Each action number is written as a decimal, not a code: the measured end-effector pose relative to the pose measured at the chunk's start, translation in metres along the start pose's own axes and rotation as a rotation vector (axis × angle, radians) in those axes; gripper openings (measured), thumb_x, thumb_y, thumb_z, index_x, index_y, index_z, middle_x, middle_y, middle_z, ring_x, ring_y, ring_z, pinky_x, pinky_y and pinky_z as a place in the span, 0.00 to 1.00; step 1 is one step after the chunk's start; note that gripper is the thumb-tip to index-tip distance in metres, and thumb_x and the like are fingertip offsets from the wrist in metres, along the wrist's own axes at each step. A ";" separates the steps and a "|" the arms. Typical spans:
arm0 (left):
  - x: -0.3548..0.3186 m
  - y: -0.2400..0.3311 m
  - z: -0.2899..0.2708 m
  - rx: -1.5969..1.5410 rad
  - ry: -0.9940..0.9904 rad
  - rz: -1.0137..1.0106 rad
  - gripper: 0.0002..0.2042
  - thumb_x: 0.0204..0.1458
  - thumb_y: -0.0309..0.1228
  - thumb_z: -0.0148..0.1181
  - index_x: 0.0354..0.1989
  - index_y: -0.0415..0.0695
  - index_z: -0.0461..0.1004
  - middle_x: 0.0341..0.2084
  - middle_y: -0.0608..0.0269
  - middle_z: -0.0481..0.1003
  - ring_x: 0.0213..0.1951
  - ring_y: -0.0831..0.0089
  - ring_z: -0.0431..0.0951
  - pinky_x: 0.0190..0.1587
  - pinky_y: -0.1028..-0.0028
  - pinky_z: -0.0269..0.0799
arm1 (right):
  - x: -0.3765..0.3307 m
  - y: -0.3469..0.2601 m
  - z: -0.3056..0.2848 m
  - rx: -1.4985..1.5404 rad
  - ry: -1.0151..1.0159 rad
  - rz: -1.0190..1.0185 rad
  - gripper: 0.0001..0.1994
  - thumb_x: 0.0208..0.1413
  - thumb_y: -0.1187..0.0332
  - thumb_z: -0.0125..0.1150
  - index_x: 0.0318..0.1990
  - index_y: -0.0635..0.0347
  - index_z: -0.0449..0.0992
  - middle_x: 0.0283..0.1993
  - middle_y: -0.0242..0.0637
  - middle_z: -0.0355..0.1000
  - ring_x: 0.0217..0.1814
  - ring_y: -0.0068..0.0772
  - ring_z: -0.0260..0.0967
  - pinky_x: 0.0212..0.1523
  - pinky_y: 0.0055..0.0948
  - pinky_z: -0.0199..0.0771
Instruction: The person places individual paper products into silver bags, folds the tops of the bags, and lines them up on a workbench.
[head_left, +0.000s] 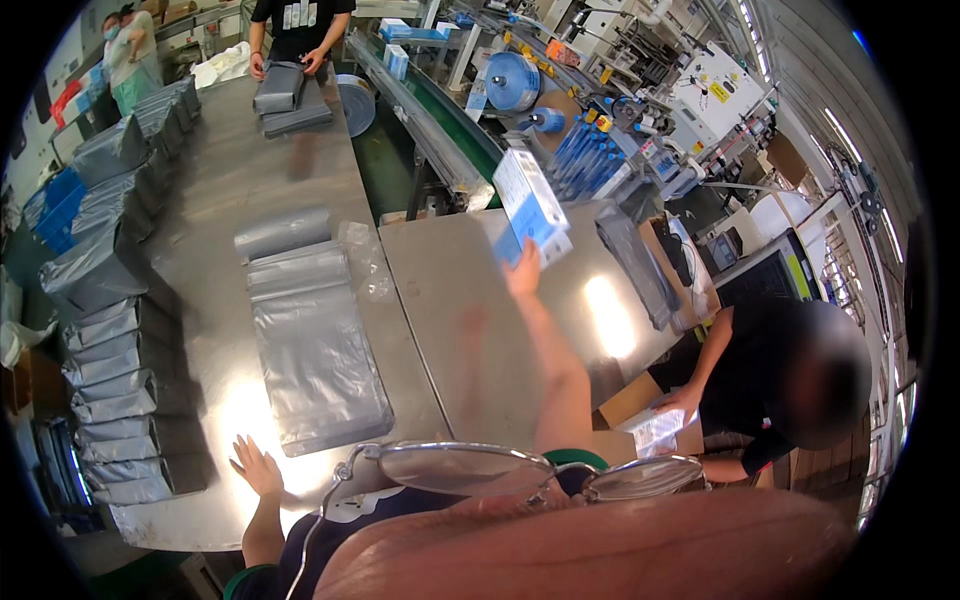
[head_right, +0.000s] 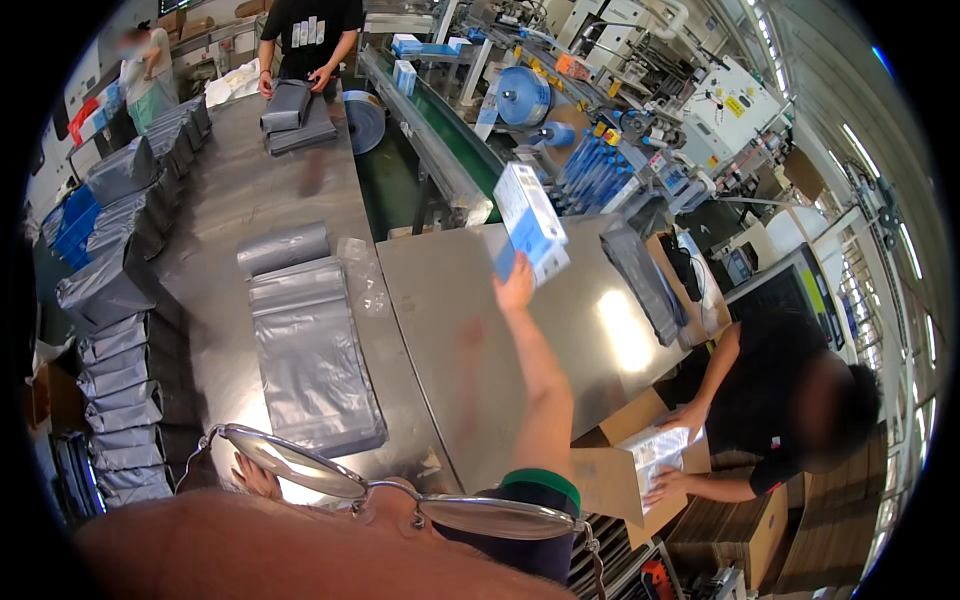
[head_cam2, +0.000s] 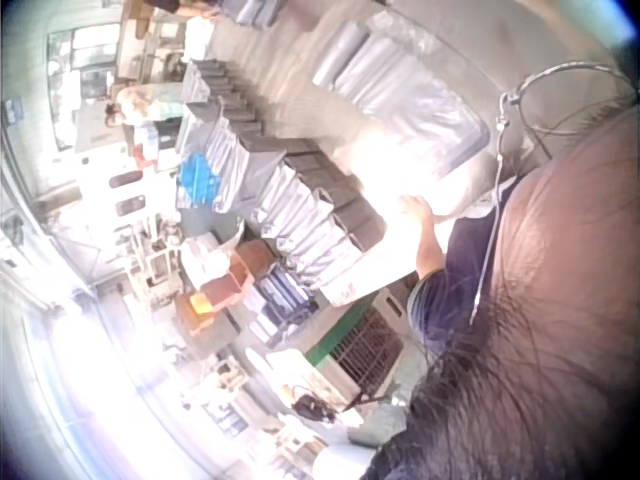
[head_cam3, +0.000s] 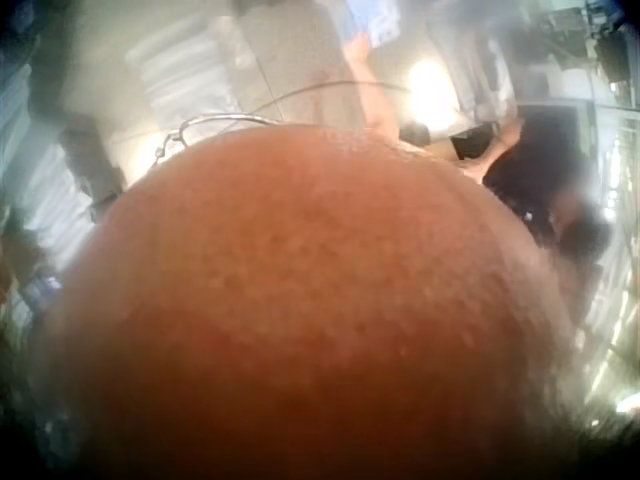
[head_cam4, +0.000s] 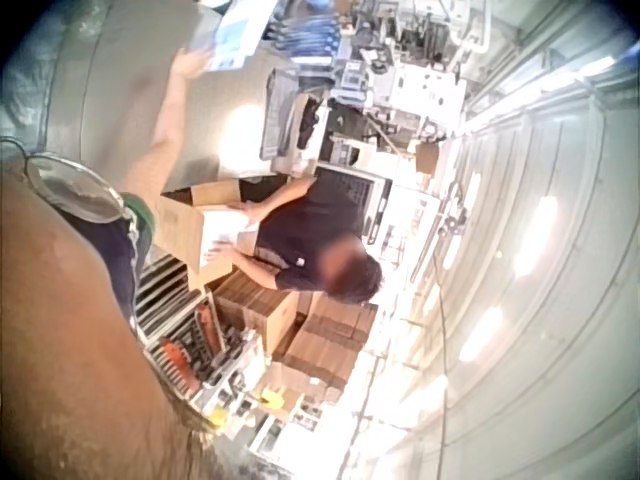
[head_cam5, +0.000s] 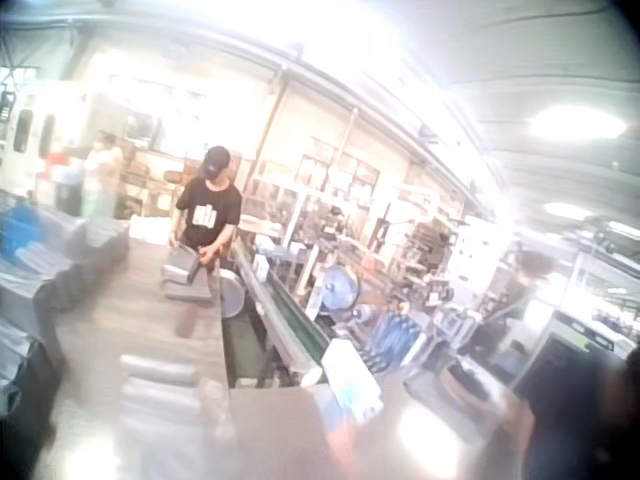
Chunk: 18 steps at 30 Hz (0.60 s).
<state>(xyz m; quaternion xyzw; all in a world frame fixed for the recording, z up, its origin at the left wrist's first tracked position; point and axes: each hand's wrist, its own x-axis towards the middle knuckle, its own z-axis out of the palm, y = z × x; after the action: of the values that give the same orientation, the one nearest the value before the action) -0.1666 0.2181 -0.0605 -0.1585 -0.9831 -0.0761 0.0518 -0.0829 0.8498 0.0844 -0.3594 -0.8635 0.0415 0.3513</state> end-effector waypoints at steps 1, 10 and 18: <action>0.000 0.000 0.003 0.002 0.046 0.058 0.24 0.47 0.36 0.36 0.54 0.43 0.48 0.56 0.56 0.44 0.58 0.60 0.41 0.56 0.56 0.29 | 0.022 0.027 -0.004 -0.063 0.017 0.027 0.37 0.32 0.65 0.61 0.53 0.60 0.50 0.53 0.51 0.50 0.55 0.48 0.47 0.53 0.36 0.49; -0.006 -0.010 0.002 0.054 0.084 0.046 0.25 0.49 0.41 0.31 0.55 0.43 0.48 0.55 0.55 0.46 0.58 0.59 0.43 0.56 0.55 0.30 | 0.093 0.086 -0.048 -0.585 -0.480 0.778 0.53 0.24 0.52 0.66 0.58 0.51 0.35 0.52 0.50 0.53 0.54 0.44 0.52 0.52 0.38 0.51; 0.039 -0.013 -0.037 -0.330 -0.022 -0.127 0.09 0.39 0.29 0.49 0.29 0.38 0.68 0.33 0.50 0.67 0.36 0.56 0.66 0.39 0.66 0.62 | 0.044 0.059 -0.035 0.596 -0.364 0.441 0.42 0.25 0.80 0.58 0.55 0.61 0.46 0.44 0.51 0.60 0.43 0.38 0.61 0.40 0.30 0.64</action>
<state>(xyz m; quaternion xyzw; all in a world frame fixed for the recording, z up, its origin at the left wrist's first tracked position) -0.2046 0.2111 -0.0215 -0.1034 -0.9657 -0.2379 0.0095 -0.0475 0.9152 0.1166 -0.4051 -0.7642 0.4267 0.2644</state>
